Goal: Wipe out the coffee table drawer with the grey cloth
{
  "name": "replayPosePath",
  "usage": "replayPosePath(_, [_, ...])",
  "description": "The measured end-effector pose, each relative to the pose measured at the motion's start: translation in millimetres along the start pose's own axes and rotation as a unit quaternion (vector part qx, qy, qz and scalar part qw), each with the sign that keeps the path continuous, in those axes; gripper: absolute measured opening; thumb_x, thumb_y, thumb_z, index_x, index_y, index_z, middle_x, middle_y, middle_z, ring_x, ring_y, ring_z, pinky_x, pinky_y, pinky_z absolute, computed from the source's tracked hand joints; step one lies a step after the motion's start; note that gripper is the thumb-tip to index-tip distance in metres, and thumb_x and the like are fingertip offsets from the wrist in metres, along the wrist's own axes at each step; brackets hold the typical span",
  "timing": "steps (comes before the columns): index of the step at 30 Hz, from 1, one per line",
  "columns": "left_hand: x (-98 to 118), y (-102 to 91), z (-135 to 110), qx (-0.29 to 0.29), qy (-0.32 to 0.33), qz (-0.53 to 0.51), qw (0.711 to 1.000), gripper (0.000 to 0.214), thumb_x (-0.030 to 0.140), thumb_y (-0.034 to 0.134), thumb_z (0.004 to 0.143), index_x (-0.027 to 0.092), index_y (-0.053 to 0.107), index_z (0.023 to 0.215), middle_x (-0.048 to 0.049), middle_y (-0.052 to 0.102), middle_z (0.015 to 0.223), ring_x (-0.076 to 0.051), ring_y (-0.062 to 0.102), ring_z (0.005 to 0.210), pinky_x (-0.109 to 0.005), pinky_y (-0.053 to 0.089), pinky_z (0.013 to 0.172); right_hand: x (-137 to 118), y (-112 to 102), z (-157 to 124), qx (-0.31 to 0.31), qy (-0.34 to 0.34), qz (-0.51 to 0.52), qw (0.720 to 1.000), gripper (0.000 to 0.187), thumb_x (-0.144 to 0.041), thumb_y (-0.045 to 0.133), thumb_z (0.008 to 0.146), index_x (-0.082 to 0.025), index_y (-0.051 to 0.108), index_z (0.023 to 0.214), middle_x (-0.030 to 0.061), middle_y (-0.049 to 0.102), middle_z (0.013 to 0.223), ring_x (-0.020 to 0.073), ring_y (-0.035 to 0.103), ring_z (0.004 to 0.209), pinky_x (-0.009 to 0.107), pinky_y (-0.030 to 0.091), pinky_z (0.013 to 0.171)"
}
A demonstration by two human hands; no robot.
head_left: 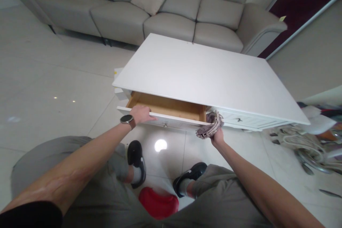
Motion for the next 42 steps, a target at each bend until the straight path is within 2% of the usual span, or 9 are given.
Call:
replayPosePath(4, [0,0.0,0,-0.005,-0.007,0.005,1.000,0.083,0.090,0.038,0.078,0.019,0.078,0.092,-0.0202,0.077,0.100,-0.036,0.071,0.100,-0.040,0.051,0.084,21,-8,-7,0.140,0.159,0.329,0.920,0.066,-0.070,0.054,0.083,-0.021,0.059,0.125,0.0086,0.073,0.109,0.0240,0.069,0.097,0.041,0.058,0.086])
replayPosePath(8, [0,0.2,0,0.002,-0.012,0.004,1.000,0.081,0.089,0.041,0.078,0.018,0.079,0.091,-0.0203,0.077,0.099,-0.036,0.071,0.099,-0.039,0.051,0.083,-14,-27,-16,0.197,0.085,0.215,0.953,0.060,-0.064,0.040,0.094,-0.021,0.054,0.133,0.0104,0.065,0.130,0.0241,0.060,0.118,0.044,0.047,0.104])
replayPosePath(11, [-1,1.2,0,0.006,-0.013,0.000,1.000,0.080,0.088,0.043,0.078,0.018,0.079,0.092,-0.0207,0.077,0.098,-0.037,0.071,0.099,-0.040,0.050,0.082,-65,-29,-21,0.133,-0.030,-0.053,0.989,0.053,-0.059,0.048,0.094,-0.021,0.057,0.130,0.0133,0.063,0.131,0.0309,0.051,0.126,0.049,0.040,0.107])
replayPosePath(16, [-2,2.8,0,0.005,-0.015,-0.007,1.000,0.077,0.087,0.045,0.078,0.020,0.080,0.091,-0.0193,0.078,0.097,-0.036,0.072,0.098,-0.039,0.050,0.082,-125,-7,-19,-0.011,-0.155,-0.348,0.925,0.044,-0.052,0.051,0.099,-0.023,0.057,0.132,0.0134,0.061,0.131,0.0331,0.049,0.123,0.049,0.036,0.101])
replayPosePath(21, [-3,2.9,0,0.015,-0.028,-0.005,0.999,0.077,0.087,0.046,0.077,0.019,0.080,0.091,-0.0200,0.078,0.097,-0.036,0.072,0.098,-0.039,0.050,0.082,-170,33,-12,-0.128,-0.232,-0.429,0.863,0.040,-0.049,0.048,0.103,-0.023,0.055,0.132,0.0141,0.061,0.129,0.0309,0.050,0.117,0.044,0.039,0.093])
replayPosePath(30, [-1,5.4,-9,0.032,-0.030,0.000,0.999,0.056,0.069,0.057,0.081,0.019,0.081,0.089,-0.0198,0.078,0.094,-0.037,0.073,0.095,-0.044,0.051,0.085,-260,135,-55,-0.178,-0.388,-0.407,0.808,0.052,-0.043,0.050,0.101,-0.022,0.044,0.149,0.0171,0.054,0.142,0.0341,0.047,0.123,0.053,0.040,0.100])
replayPosePath(36, [1,1.9,-12,0.041,-0.020,-0.001,0.999,0.040,0.047,0.063,0.081,0.022,0.078,0.109,-0.0162,0.078,0.108,-0.038,0.070,0.107,-0.051,0.050,0.095,-248,120,-44,-0.230,-0.364,-0.362,0.827,0.066,-0.046,0.062,0.094,-0.031,0.039,0.154,0.0141,0.050,0.148,0.0342,0.045,0.131,0.050,0.046,0.098])
replayPosePath(39, [-9,2.4,-16,0.083,0.022,-0.068,0.994,0.081,0.021,0.067,0.067,0.023,0.055,0.147,-0.0146,0.067,0.138,-0.039,0.059,0.129,-0.056,0.048,0.104,-225,94,-27,-0.269,-0.293,-0.341,0.852,0.079,-0.056,0.067,0.089,-0.033,0.035,0.157,0.0136,0.047,0.150,0.0344,0.050,0.130,0.044,0.050,0.094])
replayPosePath(42, [-25,-9.1,-25,0.154,0.070,-0.230,0.958,0.094,0.008,0.056,0.059,0.020,0.046,0.152,-0.0138,0.057,0.148,-0.032,0.052,0.138,-0.052,0.044,0.114,-201,71,-18,-0.297,-0.240,-0.333,0.862,0.085,-0.058,0.068,0.088,-0.033,0.031,0.160,0.0138,0.048,0.150,0.0325,0.061,0.119,0.040,0.051,0.091])
Point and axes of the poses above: each hand's wrist, its own z-axis towards the middle knuckle, its own y-axis out of the palm, x = y × z, the point moved 8 cm from there along z, towards the middle knuckle
